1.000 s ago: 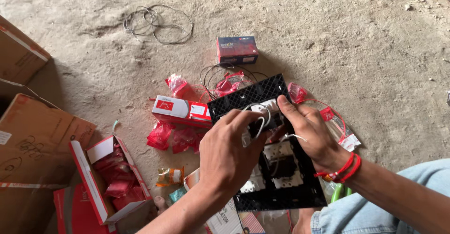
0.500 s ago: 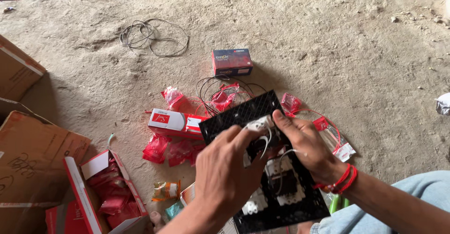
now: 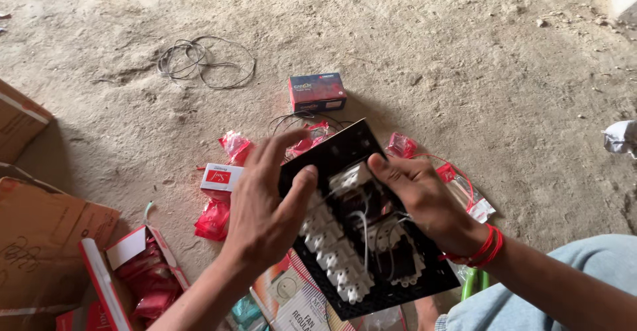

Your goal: The person assembles a multi-gang electrical switchboard by hand, connecting wires to internal terminals and installing the front panel with switches and a rotary knob. The person handles the switchboard, wires, and packaging materials while sitting on the floor.

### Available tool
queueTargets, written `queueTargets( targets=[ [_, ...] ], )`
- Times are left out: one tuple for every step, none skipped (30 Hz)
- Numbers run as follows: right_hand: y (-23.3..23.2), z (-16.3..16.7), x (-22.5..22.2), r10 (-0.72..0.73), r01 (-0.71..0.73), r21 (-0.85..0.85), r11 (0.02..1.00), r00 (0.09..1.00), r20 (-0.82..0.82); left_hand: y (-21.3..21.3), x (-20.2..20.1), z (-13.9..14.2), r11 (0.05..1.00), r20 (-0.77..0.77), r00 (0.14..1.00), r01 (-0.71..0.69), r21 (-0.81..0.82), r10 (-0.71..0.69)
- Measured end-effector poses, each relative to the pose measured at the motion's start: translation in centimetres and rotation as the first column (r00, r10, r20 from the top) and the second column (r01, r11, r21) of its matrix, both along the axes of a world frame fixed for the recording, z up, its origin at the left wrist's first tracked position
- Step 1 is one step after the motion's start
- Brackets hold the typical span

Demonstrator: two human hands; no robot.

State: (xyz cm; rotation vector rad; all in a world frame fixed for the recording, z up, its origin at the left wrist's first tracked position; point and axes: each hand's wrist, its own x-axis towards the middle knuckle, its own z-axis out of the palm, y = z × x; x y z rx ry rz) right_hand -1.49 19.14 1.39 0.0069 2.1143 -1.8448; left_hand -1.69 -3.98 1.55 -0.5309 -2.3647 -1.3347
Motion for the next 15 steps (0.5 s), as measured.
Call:
queueTargets(
  targets=[
    [0.2,-0.3,0.0,0.022,-0.021,0.028,0.999,0.999,-0.031,0.2,-0.4,0.0,0.998,0.136,0.991,0.028,-0.052,-0.021],
    [0.4,-0.6,-0.1,0.045,-0.041,0.053,0.998,0.997,-0.063,0.1,-0.7,0.0,0.993,0.268,0.963,0.063,-0.103,-0.033],
    [0.5,-0.9,0.0,0.057,-0.052,0.079,0.996,0.996,-0.063,0.0,-0.9,0.1,0.993,0.375,0.925,0.094,-0.075,-0.059],
    [0.7,-1.0,0.1,0.071,-0.064,0.106,0.992,0.995,-0.064,-0.2,-1.1,0.1,0.992,0.476,0.875,0.121,-0.043,-0.086],
    [0.8,-1.1,0.1,0.086,-0.077,0.131,0.988,0.994,-0.066,-0.5,-1.3,0.1,0.989,0.569,0.814,0.144,-0.010,-0.113],
    [0.7,-1.1,0.1,0.087,-0.085,0.077,0.993,0.996,-0.026,-0.4,-1.5,0.0,0.990,0.567,0.818,0.136,-0.034,-0.093],
    [0.7,-1.0,0.1,0.091,-0.091,0.020,0.996,0.996,0.009,-0.5,-1.7,0.0,0.990,0.562,0.824,0.127,-0.061,-0.071],
    [0.7,-1.0,0.1,0.100,-0.098,-0.036,0.994,0.994,0.050,-0.5,-1.6,-0.1,0.990,0.560,0.827,0.114,-0.086,-0.047],
    [0.6,-0.8,0.0,0.139,-0.140,0.017,0.990,0.989,0.045,-0.5,-1.5,-0.1,0.992,0.553,0.833,0.090,-0.088,-0.026],
    [0.6,-0.5,0.0,0.176,-0.178,0.072,0.981,0.984,0.043,-0.4,-1.3,-0.2,0.994,0.547,0.837,0.067,-0.089,-0.008],
    [0.7,-0.3,0.0,0.210,-0.213,0.126,0.969,0.977,0.039,-0.3,-1.2,-0.3,0.995,0.537,0.843,0.047,-0.091,0.009],
    [0.7,0.0,0.0,0.230,-0.238,0.096,0.967,0.969,0.088,-0.3,-1.1,-0.2,0.993,0.544,0.839,0.036,-0.109,0.029],
    [0.7,0.2,0.0,0.249,-0.260,0.069,0.963,0.959,0.138,-0.2,-0.9,-0.2,0.992,0.550,0.834,0.026,-0.123,0.046],
    [0.8,0.4,0.1,0.268,-0.280,0.040,0.959,0.945,0.186,-0.1,-0.8,-0.2,0.990,0.555,0.829,0.017,-0.138,0.063],
    [0.9,0.6,0.2,0.279,-0.283,-0.004,0.959,0.942,0.188,0.1,-0.8,-0.1,0.987,0.548,0.833,0.017,-0.161,0.075]
  ],
)
